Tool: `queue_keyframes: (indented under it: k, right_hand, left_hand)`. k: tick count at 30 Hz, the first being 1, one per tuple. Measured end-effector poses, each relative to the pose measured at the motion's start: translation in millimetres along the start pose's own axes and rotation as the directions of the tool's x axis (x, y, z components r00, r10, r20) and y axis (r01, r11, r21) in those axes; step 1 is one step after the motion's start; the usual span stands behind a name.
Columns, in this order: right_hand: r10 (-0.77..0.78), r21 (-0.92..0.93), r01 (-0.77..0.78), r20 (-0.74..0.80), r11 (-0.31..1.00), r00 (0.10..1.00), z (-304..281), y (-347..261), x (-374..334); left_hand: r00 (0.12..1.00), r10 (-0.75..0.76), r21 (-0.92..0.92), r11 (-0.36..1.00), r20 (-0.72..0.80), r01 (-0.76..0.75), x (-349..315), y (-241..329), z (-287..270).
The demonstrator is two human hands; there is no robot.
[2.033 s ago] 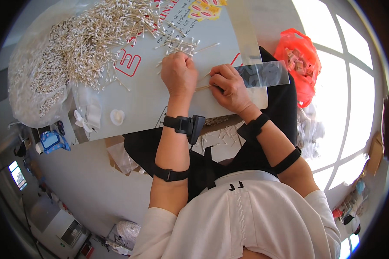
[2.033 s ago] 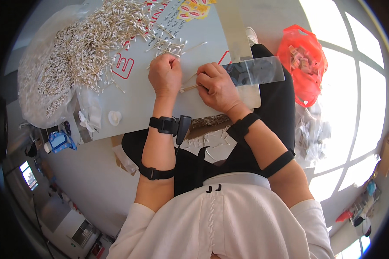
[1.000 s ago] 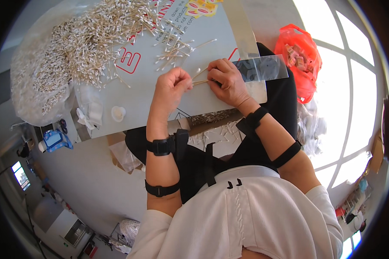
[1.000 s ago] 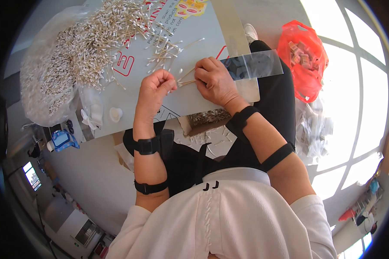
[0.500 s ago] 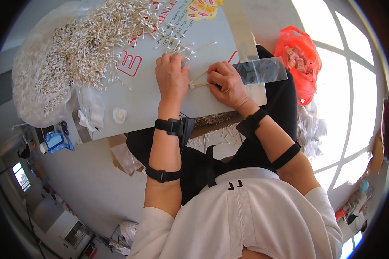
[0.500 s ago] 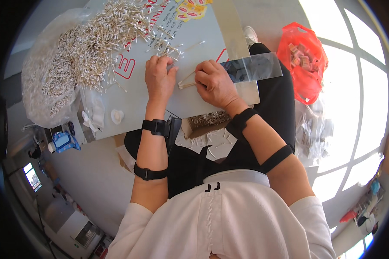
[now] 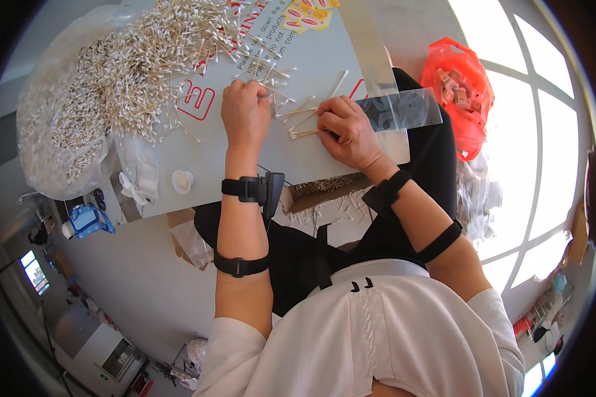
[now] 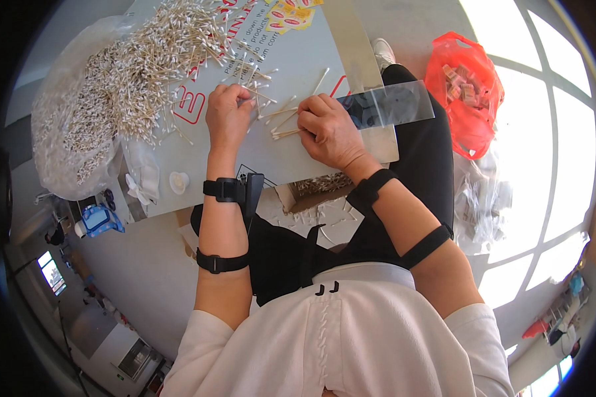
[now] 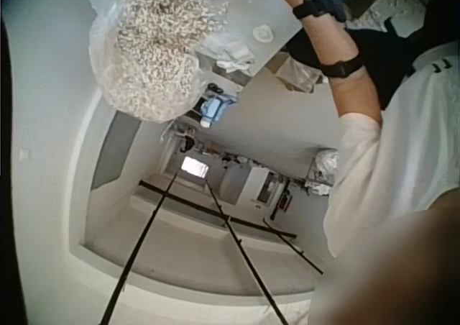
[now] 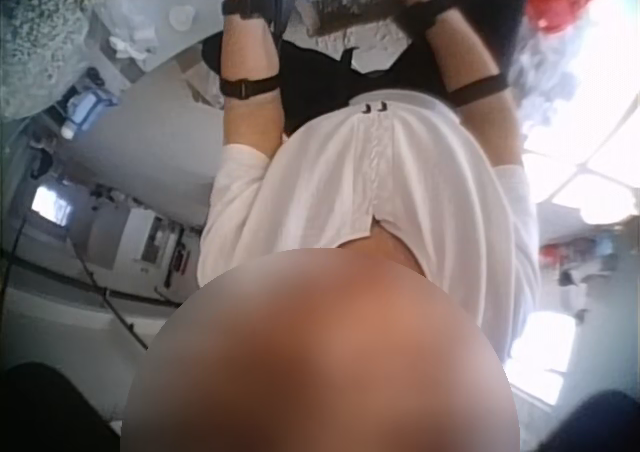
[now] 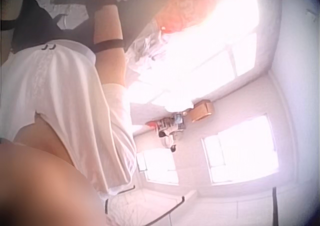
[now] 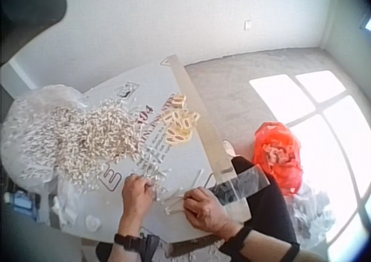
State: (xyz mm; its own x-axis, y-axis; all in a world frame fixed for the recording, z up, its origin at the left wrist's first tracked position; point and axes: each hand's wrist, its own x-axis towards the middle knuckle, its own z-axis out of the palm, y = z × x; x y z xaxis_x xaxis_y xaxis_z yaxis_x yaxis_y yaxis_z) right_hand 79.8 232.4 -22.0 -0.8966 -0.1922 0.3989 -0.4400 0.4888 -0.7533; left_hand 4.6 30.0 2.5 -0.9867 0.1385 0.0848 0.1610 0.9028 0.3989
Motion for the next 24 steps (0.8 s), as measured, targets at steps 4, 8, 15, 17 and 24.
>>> queue_keyframes:
  k: [4, 8, 15, 17, 24]
  right_hand:
    - [0.006, -0.005, -0.006, 0.003, 1.000, 1.000, 0.0, 1.7, -1.3]
    - [0.013, -0.005, -0.013, 0.004, 1.000, 1.000, -0.7, 1.3, -1.4]
    - [0.013, -0.002, -0.013, 0.008, 1.000, 1.000, -0.5, 0.2, -0.6]
    - [0.012, -0.002, -0.012, 0.010, 1.000, 1.000, -0.3, 0.2, -0.5]
    - [0.008, -0.006, -0.008, 0.001, 1.000, 1.000, -0.6, 2.9, -1.6]
  left_hand:
    - [0.996, -0.036, -0.025, 0.999, 0.082, 0.039, 6.2, 0.2, -1.5]
    - [0.996, -0.083, -0.155, 0.984, 0.024, 0.085, 8.4, 7.6, -1.9]
    - [0.980, 0.198, -0.038, 0.980, 0.023, -0.197, 24.1, 14.5, 8.6]
    - [0.983, 0.184, -0.061, 0.981, 0.002, -0.183, 27.6, 11.5, 9.8]
    - [0.997, 0.021, -0.099, 0.995, 0.070, -0.014, 22.1, 3.4, -2.9]
